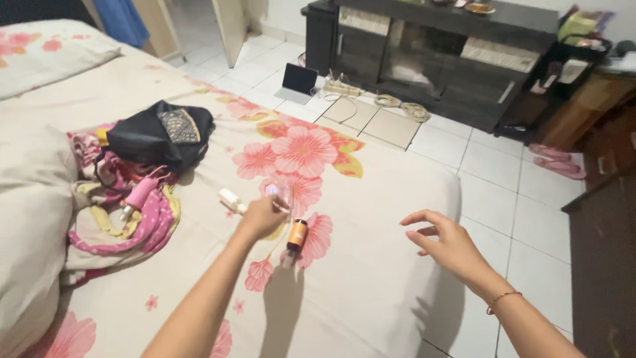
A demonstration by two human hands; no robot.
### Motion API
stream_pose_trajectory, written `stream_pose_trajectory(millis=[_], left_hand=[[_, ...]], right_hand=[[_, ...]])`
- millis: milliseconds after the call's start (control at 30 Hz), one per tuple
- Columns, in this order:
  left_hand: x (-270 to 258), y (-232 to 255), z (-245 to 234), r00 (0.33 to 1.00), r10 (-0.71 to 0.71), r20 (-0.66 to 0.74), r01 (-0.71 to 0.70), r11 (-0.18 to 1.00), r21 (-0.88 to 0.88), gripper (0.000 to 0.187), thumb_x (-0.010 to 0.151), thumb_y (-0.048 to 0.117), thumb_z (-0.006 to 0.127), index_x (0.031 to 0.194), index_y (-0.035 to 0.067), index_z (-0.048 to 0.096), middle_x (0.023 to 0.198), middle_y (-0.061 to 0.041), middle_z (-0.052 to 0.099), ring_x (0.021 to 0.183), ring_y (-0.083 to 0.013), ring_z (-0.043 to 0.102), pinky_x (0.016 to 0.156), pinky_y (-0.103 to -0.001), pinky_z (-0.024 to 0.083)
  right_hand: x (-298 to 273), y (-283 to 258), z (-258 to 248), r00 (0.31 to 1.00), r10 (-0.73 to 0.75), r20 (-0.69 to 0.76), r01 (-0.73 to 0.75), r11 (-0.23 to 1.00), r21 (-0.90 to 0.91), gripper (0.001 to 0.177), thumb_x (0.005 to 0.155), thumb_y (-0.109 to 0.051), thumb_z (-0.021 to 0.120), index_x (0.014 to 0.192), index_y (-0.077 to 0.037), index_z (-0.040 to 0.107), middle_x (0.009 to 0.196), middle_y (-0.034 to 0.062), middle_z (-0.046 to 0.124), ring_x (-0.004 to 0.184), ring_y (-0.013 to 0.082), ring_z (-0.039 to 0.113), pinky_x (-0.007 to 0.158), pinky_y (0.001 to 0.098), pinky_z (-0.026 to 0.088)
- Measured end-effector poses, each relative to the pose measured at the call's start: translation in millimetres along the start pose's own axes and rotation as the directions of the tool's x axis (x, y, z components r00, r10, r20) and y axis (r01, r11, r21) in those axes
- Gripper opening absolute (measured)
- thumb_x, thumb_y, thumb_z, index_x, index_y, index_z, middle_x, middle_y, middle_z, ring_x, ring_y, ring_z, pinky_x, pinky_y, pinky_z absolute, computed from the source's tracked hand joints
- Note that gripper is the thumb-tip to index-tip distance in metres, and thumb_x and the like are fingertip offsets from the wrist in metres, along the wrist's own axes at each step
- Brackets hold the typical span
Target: The person organizes cosmetics by picking up various bottles and tubes from a bed and placing them into an organizer basket, then arranges the items inside the baskets by hand.
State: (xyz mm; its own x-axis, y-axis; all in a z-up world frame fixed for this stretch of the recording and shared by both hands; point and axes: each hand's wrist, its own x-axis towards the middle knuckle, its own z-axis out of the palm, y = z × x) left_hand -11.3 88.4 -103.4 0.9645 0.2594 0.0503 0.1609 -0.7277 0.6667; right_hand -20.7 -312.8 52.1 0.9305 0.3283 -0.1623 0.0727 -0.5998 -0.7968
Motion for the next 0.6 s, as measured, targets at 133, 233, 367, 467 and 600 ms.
stream_pose_trajectory(millis=[133, 233, 367, 467, 600], left_hand=[[-25, -4, 31, 0.963, -0.256, 0.080, 0.246, 0.962, 0.119, 0.037, 0.079, 0.031, 0.080, 0.110, 0.012, 0.073, 0.107, -0.013, 0.075, 0.104, -0.0289, 0.072, 0.091, -0.042, 0.056], [-32, 11, 46, 0.963, -0.268, 0.022, 0.264, 0.959, 0.106, 0.048, 0.075, 0.027, 0.086, 0.114, 0.009, 0.065, 0.120, -0.013, 0.066, 0.109, -0.0327, 0.068, 0.090, -0.046, 0.055], [-36, 18, 66, 0.948, -0.317, 0.017, 0.313, 0.943, 0.114, 0.060, 0.075, 0.032, 0.087, 0.123, 0.009, 0.060, 0.120, -0.014, 0.069, 0.113, -0.0328, 0.067, 0.090, -0.048, 0.055], [-33, 16, 81, 0.958, -0.285, -0.040, 0.288, 0.944, 0.160, 0.057, 0.076, 0.028, 0.086, 0.123, 0.009, 0.060, 0.118, -0.016, 0.069, 0.110, -0.0355, 0.068, 0.087, -0.050, 0.056], [-32, 15, 85, 0.988, -0.150, -0.020, 0.152, 0.974, 0.167, 0.042, 0.077, 0.028, 0.086, 0.109, 0.006, 0.069, 0.110, -0.017, 0.073, 0.103, -0.0322, 0.072, 0.087, -0.044, 0.058]], right_hand=[[11, 4, 23, 0.998, 0.009, 0.066, -0.007, 1.000, -0.018, 0.023, 0.090, -0.024, 0.067, 0.109, -0.012, 0.074, 0.121, 0.0003, 0.071, 0.106, 0.0173, 0.073, 0.081, 0.0355, 0.066], [16, 11, 27, 0.992, 0.084, 0.094, -0.080, 0.996, -0.045, 0.023, 0.092, -0.027, 0.070, 0.109, -0.013, 0.074, 0.120, -0.0011, 0.072, 0.106, 0.0157, 0.073, 0.082, 0.0341, 0.066], [20, 24, 25, 0.990, 0.107, 0.095, -0.105, 0.994, -0.033, 0.023, 0.091, -0.025, 0.068, 0.110, -0.013, 0.074, 0.118, -0.0013, 0.073, 0.105, 0.0143, 0.072, 0.083, 0.0338, 0.064], [20, 32, 22, 0.987, 0.131, 0.092, -0.129, 0.991, -0.031, 0.023, 0.092, -0.025, 0.068, 0.110, -0.012, 0.074, 0.117, -0.0014, 0.073, 0.102, 0.0144, 0.072, 0.081, 0.0337, 0.064], [17, 43, 12, 0.982, 0.152, 0.108, -0.150, 0.988, -0.027, 0.022, 0.090, -0.022, 0.067, 0.109, -0.012, 0.074, 0.114, -0.0013, 0.074, 0.098, 0.0136, 0.071, 0.080, 0.0331, 0.063]])
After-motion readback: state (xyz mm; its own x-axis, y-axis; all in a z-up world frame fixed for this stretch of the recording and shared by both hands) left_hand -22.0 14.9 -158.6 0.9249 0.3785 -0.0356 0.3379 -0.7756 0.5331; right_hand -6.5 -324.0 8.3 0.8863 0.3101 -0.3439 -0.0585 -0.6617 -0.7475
